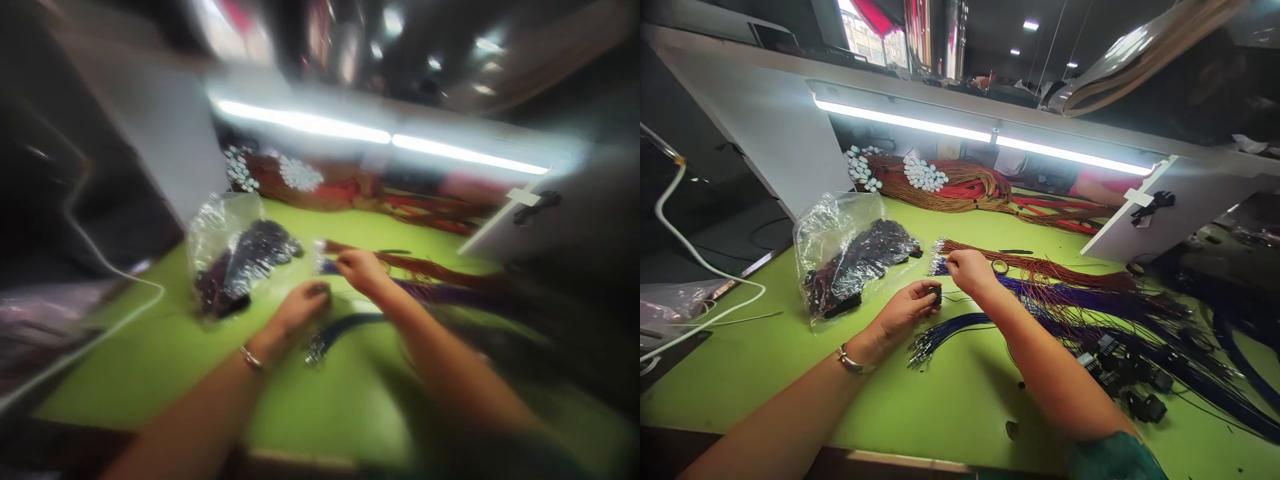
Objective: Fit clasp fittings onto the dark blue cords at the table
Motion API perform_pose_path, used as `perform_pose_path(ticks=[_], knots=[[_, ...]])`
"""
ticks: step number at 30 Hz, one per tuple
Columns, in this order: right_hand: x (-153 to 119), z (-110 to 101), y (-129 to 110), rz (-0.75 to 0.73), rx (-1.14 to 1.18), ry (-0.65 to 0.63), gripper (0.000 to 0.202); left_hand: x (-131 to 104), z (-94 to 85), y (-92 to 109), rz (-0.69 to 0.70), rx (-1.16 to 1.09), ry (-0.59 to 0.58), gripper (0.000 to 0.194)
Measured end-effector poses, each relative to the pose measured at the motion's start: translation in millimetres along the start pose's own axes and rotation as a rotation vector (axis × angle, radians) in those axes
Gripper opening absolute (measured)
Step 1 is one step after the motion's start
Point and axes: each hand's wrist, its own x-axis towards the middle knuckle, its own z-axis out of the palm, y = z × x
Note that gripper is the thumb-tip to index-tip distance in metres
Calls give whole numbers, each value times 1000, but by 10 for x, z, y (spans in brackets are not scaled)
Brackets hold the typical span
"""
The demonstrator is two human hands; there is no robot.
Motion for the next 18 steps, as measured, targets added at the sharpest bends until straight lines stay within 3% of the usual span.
perform_pose_path(ticks=[9, 18], knots=[[-493, 206, 194, 101, 336, 88, 13, -19, 51, 74, -90, -128, -5, 39], [-614, 305, 142, -44, 93, 221, 8, 6, 63, 84, -117, -126, 67, 36]])
